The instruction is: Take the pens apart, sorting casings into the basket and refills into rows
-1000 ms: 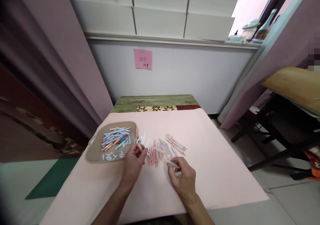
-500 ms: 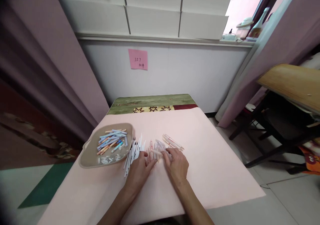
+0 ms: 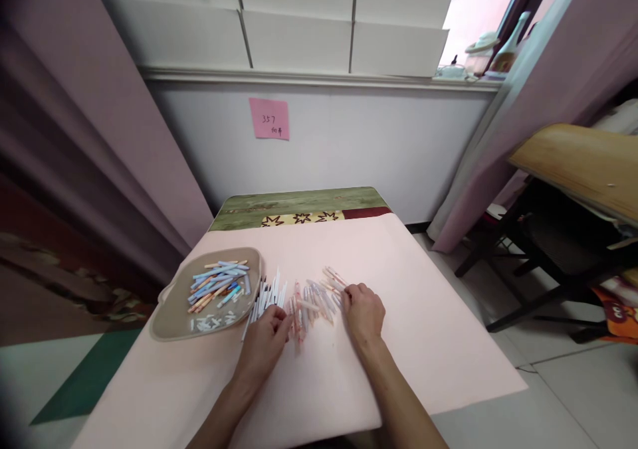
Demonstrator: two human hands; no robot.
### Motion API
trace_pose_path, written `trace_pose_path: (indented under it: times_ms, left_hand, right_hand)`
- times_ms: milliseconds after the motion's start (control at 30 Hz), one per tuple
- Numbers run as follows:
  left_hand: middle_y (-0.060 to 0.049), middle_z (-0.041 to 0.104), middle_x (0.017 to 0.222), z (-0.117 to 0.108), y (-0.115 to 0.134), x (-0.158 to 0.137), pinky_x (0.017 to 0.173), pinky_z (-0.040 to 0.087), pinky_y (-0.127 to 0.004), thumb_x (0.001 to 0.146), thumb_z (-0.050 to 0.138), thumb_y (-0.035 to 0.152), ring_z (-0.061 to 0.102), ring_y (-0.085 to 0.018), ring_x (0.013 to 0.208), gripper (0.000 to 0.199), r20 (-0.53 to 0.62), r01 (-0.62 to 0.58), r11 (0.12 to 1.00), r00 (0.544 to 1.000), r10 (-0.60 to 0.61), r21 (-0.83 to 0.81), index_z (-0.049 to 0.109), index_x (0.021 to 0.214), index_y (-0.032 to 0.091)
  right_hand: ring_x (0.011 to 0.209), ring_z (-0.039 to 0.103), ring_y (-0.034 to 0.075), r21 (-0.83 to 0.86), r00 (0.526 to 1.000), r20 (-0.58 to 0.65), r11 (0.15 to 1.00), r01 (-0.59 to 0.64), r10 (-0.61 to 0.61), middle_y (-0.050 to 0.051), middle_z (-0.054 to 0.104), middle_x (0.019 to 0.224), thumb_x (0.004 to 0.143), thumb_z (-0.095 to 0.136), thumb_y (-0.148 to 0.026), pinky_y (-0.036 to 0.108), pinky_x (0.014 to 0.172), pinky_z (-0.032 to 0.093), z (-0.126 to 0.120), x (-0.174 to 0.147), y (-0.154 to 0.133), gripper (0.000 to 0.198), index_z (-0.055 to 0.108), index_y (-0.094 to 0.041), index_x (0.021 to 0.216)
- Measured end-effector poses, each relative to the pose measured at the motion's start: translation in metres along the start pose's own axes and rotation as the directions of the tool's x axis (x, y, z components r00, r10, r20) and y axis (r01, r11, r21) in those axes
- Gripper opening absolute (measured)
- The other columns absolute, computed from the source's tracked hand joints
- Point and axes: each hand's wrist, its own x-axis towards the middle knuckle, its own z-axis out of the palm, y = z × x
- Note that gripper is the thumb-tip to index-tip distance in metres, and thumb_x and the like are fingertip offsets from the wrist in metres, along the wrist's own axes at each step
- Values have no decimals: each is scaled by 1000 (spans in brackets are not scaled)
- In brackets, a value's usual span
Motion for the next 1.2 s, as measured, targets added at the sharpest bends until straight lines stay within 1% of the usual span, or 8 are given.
trace_pose_path:
  times_ms: [167,533,700,767,867,967,1100,1200]
  left_hand:
    - [2,61,58,6,9,-1,50,37,-23,80,54,43,56,-15,51,22,58,-7,955,998,25,-298,54,75,21]
    - [1,61,56,0,-2,-1,41,34,-20,75,61,44,47,-10,41,26,58,74,921,997,-56,-382,57,71,19]
    - [0,64,63,6,9,1,39,32,-18,67,72,41,47,-7,42,30,91,145,735,989,-113,-662,62,81,16]
    - [-4,69,76,11,17,2,39,33,-18,61,78,37,51,-7,46,44,160,220,583,975,-153,-782,63,95,15]
    - [-10,71,93,15,26,1,41,35,-17,61,80,32,55,-7,52,47,272,302,420,953,-130,-856,64,101,14]
    - [-10,72,88,13,28,0,40,33,-16,64,79,30,50,-3,48,33,300,312,371,950,-91,-875,66,89,12]
    - [-6,72,82,8,25,-3,40,31,-15,63,80,28,47,-3,46,29,254,275,352,961,-106,-895,65,82,13]
    - [-5,71,80,8,25,-4,40,32,-15,63,80,28,47,-3,46,29,200,232,352,972,-124,-907,63,81,13]
  right_hand:
    - [80,58,14,28,1000,-11,999,-29,29,1,66,85,91,47,-31,24,62,31,-12,-4,3,23,68,-25,85]
    - [74,58,17,-43,980,198,999,-24,32,1,67,84,86,50,-35,27,59,29,-24,-11,10,21,69,-27,81]
    - [74,59,18,190,992,115,979,-76,55,3,67,82,86,50,-38,27,61,36,-34,-21,1,21,66,-24,82]
    - [66,59,18,442,985,171,892,-95,20,2,66,73,85,52,-44,26,60,38,-40,-30,-10,25,62,-22,81]
    - [60,58,16,782,910,395,566,-260,-128,3,65,68,82,55,-54,26,58,41,-45,-45,-30,34,58,-19,82]
    - [52,52,11,819,813,551,311,-483,-188,0,61,62,79,56,-62,23,52,38,-43,-56,-44,44,58,-18,83]
    - [37,33,7,717,694,695,240,-654,-187,-6,44,43,80,44,-71,21,41,24,-36,-58,-48,59,61,-15,74]
    - [44,39,7,800,800,588,231,-553,-122,-5,51,51,69,68,-61,19,44,28,-32,-57,-48,46,58,-16,72]
